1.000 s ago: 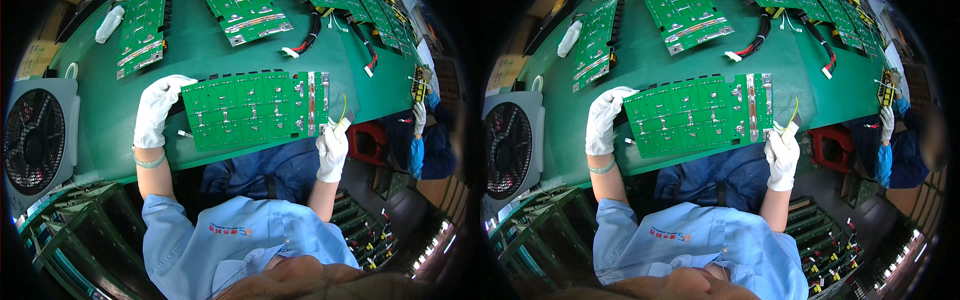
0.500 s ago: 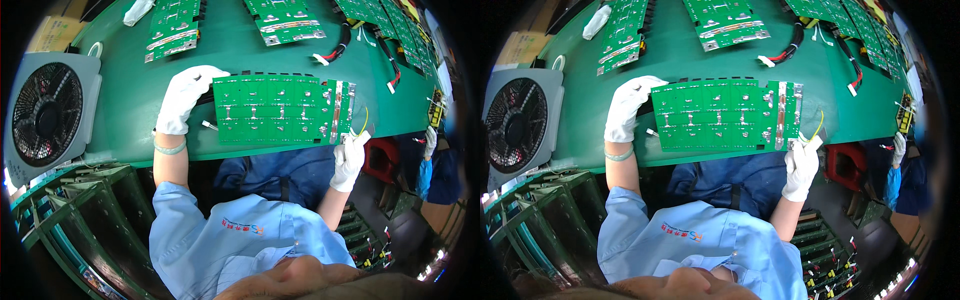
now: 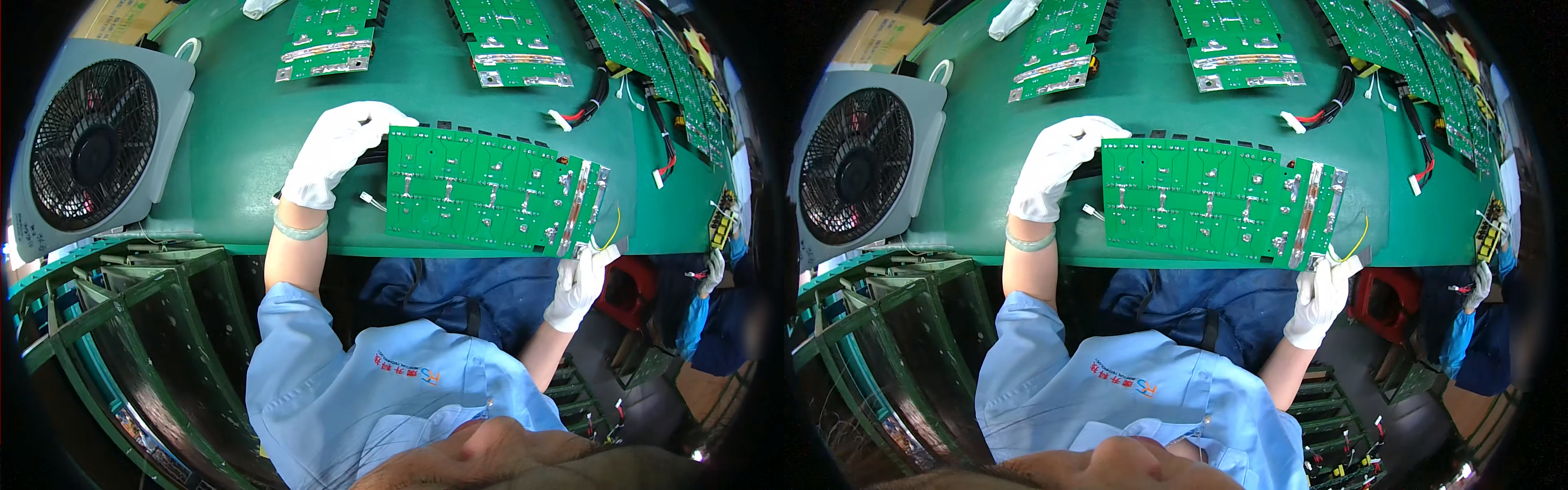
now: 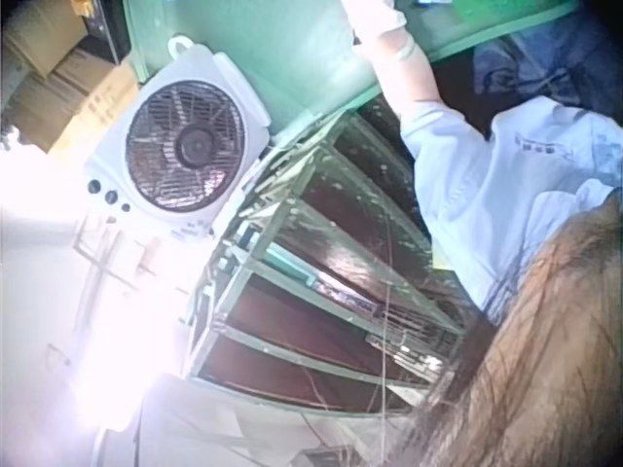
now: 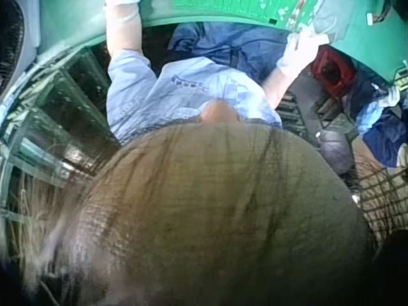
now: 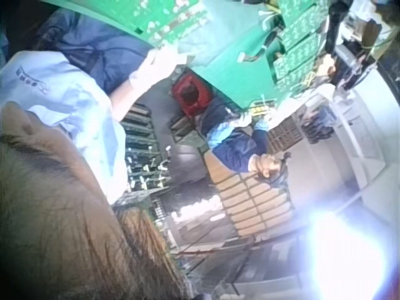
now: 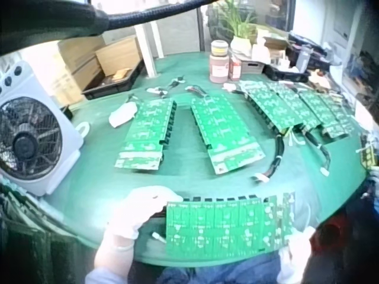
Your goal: Assemble and organize printed circuit boards with heat sinks and wiring at a factory workbench.
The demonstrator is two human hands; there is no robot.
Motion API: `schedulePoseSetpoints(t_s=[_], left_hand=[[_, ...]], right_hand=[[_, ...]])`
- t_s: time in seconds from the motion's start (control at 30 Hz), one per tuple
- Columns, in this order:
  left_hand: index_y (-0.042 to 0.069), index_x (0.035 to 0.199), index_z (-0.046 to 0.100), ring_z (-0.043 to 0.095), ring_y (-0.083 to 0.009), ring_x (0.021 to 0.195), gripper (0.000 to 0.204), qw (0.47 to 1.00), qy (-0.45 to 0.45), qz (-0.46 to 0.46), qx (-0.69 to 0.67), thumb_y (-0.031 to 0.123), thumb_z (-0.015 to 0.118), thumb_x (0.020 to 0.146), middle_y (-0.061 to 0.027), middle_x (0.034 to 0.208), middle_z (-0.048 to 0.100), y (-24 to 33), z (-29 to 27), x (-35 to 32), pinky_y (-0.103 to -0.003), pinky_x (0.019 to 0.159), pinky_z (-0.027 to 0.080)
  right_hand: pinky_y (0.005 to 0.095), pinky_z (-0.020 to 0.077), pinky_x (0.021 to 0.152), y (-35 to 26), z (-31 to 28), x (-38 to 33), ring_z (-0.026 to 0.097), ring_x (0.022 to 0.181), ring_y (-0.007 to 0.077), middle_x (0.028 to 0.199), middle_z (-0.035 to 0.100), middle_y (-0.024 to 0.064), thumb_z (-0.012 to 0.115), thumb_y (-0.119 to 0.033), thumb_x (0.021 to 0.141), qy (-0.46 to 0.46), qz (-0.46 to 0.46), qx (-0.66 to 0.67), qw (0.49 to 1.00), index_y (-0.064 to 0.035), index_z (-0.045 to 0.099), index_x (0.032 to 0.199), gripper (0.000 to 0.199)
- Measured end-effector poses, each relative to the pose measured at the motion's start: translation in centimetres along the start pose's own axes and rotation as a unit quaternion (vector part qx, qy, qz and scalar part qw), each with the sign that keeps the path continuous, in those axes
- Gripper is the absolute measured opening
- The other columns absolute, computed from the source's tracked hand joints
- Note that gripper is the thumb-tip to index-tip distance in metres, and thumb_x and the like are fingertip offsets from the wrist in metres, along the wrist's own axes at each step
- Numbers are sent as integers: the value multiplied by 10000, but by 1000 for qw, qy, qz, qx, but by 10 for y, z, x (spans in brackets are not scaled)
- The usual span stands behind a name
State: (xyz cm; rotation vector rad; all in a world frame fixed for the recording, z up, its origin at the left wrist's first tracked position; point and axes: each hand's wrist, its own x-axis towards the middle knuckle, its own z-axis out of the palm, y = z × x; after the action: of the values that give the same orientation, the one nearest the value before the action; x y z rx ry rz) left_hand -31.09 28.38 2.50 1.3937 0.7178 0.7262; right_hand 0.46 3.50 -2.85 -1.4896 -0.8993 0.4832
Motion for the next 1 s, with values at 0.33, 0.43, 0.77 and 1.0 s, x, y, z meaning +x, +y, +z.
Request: schedulePoseSetpoints(t_s=[0.33,0.43,0.77,1.0], left_hand=[[-50,1033,681,606,-183,960,333,999,7,-48,-19,256,627,914,-106,1023,665,2,2,1,-298,879,454],[-42,1042,679,606,-174,956,324,999,2,-37,-21,252,627,916,-100,1017,668,1,3,2,-293,875,457],[-18,1039,694,621,-133,921,233,994,24,-82,-70,159,575,946,-73,976,688,-7,7,1,-267,838,488],[-48,1075,659,615,-177,1006,378,996,-20,-71,-45,290,646,904,-112,1088,671,-8,15,8,-309,932,462]], right_hand=[[253,387,449,22,-14,1,498,559,144,983,616,210,500,74,922,-21,-149,-201,968,78,571,1165,253],[246,362,425,13,-6,0,443,492,106,895,615,168,515,6,943,-5,-95,-66,993,86,568,1150,228],[216,379,595,-27,-74,16,458,577,51,834,669,93,557,-439,954,-117,52,-18,992,91,506,1310,640],[275,475,633,-120,26,54,606,728,149,898,674,90,701,-261,863,-161,-134,-280,937,-14,634,1183,410]])
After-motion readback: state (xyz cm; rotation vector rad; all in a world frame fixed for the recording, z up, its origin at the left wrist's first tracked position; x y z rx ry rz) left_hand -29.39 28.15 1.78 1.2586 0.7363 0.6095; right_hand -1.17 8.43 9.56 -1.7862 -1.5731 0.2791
